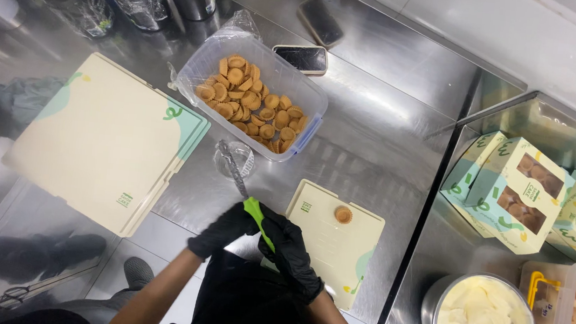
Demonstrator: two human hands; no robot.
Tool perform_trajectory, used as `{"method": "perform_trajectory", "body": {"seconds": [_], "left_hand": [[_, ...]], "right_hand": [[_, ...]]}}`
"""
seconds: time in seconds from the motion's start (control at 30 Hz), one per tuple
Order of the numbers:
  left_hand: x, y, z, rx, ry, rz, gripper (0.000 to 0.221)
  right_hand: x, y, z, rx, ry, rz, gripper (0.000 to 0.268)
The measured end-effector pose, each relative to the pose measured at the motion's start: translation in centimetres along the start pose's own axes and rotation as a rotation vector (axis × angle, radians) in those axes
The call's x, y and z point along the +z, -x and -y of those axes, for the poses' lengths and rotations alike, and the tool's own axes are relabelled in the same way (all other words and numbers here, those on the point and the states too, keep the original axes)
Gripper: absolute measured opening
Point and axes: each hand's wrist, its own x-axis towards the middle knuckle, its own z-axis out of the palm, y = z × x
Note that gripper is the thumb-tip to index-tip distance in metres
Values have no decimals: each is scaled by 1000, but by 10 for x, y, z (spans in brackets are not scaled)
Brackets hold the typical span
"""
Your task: Packaging small pastry shells from a storage container into cardboard trays and boxes using an offset spatula.
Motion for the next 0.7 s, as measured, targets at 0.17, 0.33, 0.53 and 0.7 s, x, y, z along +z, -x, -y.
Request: {"method": "perform_trajectory", "body": {"seconds": [0.17,0.33,0.53,0.7], "left_hand": [[96,-62,-3,399,-35,-132,29],[126,-113,48,399,-1109,-217,26],[125,-115,47,319,-1120,-151,20],[119,-102,16,335,-1157,14,55]], "right_hand": [[1,-6,-37,-319,203,23,37],[7,1,-15,-60,49,86,47],[-20,-7,-60,-187,180,34,47],[-29,-13,-81,-35,153,-22,40]]}}
